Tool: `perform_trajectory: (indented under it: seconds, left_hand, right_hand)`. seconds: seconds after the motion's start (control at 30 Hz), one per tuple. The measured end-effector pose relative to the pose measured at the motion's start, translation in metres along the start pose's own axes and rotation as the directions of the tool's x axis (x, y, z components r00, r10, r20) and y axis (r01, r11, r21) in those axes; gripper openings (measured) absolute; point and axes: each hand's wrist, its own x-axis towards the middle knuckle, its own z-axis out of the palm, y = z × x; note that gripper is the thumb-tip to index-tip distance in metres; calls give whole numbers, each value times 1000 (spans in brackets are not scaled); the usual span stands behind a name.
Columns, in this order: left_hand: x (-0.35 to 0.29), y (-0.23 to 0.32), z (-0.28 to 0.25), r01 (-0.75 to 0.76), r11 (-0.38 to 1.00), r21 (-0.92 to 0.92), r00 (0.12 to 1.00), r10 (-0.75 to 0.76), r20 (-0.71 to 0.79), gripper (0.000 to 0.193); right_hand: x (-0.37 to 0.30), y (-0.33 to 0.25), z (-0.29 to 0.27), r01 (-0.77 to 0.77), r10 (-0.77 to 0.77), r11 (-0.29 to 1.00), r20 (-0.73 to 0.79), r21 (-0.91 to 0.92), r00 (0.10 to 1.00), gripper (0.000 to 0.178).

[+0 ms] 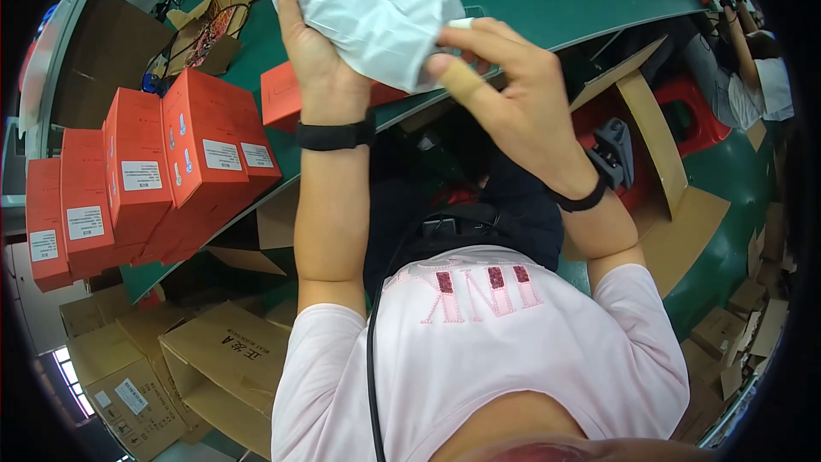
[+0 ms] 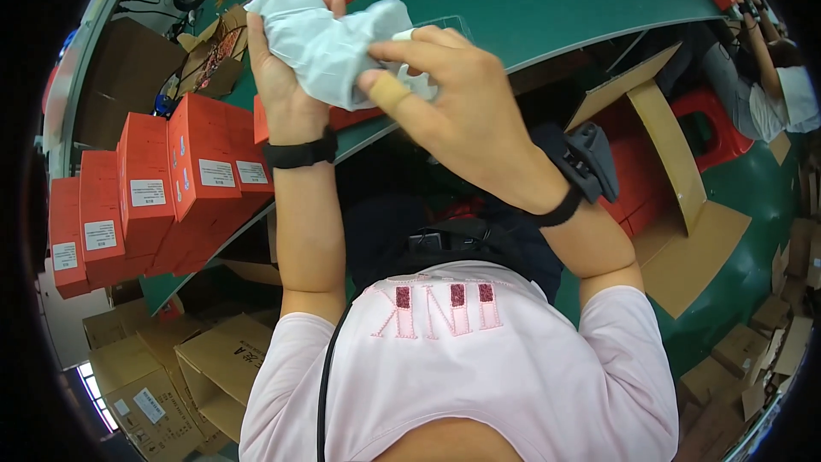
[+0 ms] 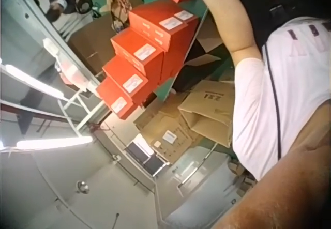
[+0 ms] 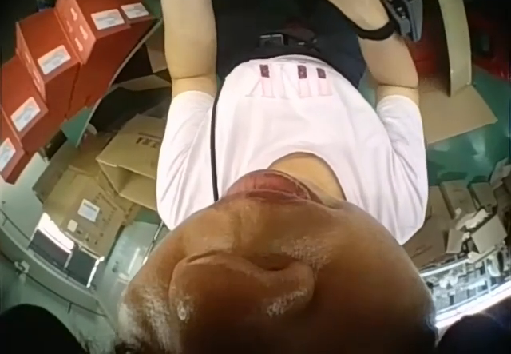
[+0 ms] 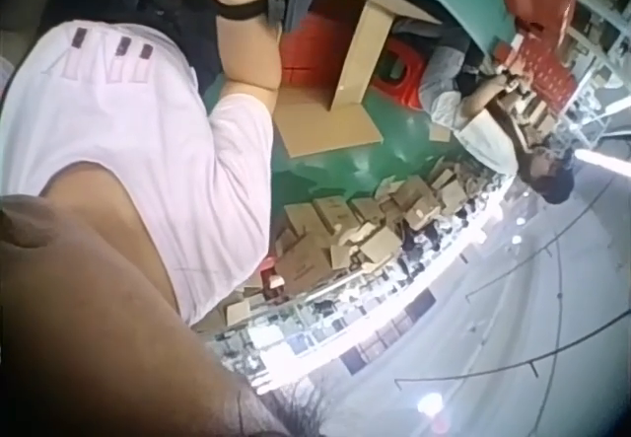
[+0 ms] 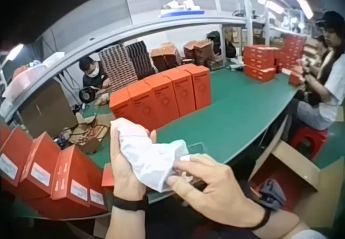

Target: Packaging electronic devices into protective sleeves and red product boxes.

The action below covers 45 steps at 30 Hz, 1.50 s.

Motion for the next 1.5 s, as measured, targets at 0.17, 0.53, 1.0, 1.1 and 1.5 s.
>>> perform_trajectory:
  seconds: [0.17, 0.53, 1.0, 1.1, 1.5]
  left_hand:
    - [-29, -32, 14, -254, 929, 268, 964, 266, -10, 34]
    - [8, 53, -40, -122, 880, 459, 988, 150, -23, 39]
    - [-17, 0, -14, 135, 916, 378, 959, -26, -281, 36]
    - [-11, 6, -19, 184, 927, 328, 972, -122, -202, 35]
    - [2, 3, 22, 122, 956, 268, 944, -28, -328, 41]
  right_hand:
    - [3, 11, 1, -612, 408, 631, 467, 477, 785, 44]
    - [-24, 10, -4, -636, 364, 632, 556, 442, 747, 44]
    - [-36, 17, 0, -681, 447, 532, 517, 503, 730, 48]
    - [-34, 13, -3, -671, 427, 508, 519, 540, 740, 51]
    - [-20, 21, -13, -686, 409, 488, 553, 540, 726, 60]
